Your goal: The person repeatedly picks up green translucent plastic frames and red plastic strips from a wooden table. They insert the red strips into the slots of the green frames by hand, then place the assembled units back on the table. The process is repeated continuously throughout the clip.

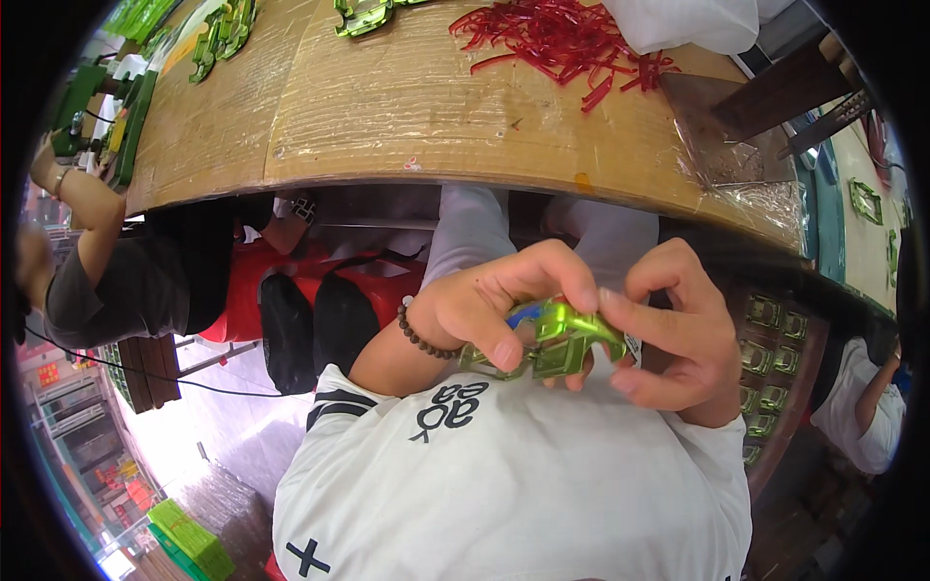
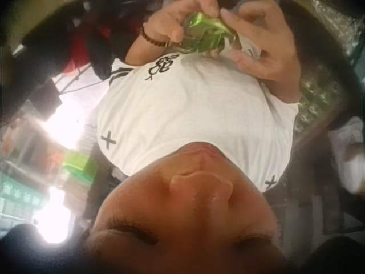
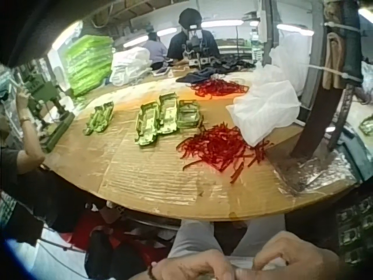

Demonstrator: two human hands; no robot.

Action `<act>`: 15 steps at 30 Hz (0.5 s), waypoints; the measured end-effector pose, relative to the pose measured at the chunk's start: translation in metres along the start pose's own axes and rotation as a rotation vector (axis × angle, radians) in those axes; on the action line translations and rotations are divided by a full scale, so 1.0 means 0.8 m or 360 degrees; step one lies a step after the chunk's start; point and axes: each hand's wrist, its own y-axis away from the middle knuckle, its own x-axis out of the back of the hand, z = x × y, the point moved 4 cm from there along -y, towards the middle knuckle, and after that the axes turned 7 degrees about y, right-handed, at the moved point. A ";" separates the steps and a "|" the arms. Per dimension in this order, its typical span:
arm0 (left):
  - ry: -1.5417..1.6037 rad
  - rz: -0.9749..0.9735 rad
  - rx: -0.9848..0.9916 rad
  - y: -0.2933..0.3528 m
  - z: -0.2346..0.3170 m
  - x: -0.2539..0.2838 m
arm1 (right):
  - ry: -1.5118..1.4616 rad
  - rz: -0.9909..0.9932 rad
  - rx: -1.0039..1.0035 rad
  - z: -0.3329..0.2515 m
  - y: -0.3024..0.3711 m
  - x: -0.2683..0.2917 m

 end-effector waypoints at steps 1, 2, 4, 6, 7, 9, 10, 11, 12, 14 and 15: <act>0.0023 0.0058 -0.0050 0.000 -0.001 -0.001 | -0.0042 0.0085 -0.0057 0.002 0.003 -0.004; 0.0045 0.0115 -0.0100 0.001 -0.002 -0.002 | -0.0084 0.0173 -0.0111 0.003 0.006 -0.008; -0.0039 0.0116 -0.0139 0.000 0.000 -0.001 | -0.0174 0.0337 -0.0180 0.009 0.014 -0.016; -0.0249 0.0040 -0.0237 -0.004 0.005 -0.002 | -0.0209 0.0461 -0.0155 0.016 0.019 -0.020; -0.0400 -0.0017 -0.0239 -0.006 0.008 -0.004 | -0.0212 0.0513 -0.0120 0.017 0.020 -0.019; -0.0714 -0.0134 -0.0195 -0.008 0.019 -0.008 | -0.0235 0.0537 -0.0079 0.014 0.021 -0.020; -0.0878 -0.0192 -0.0142 -0.009 0.024 -0.012 | -0.0247 0.0549 -0.0058 0.012 0.021 -0.020; -0.0920 -0.0155 -0.0081 -0.010 0.025 -0.017 | -0.0255 0.0543 -0.0076 0.011 0.020 -0.020; -0.0981 -0.0135 -0.0100 -0.007 0.024 -0.018 | -0.0263 0.0537 -0.0093 0.010 0.019 -0.020; -0.1102 -0.0094 -0.0135 -0.001 0.022 -0.016 | -0.0238 0.0533 -0.0113 0.010 0.020 -0.020; -0.1158 -0.0127 -0.0206 -0.003 0.022 -0.017 | -0.0204 0.0535 -0.0114 0.011 0.021 -0.021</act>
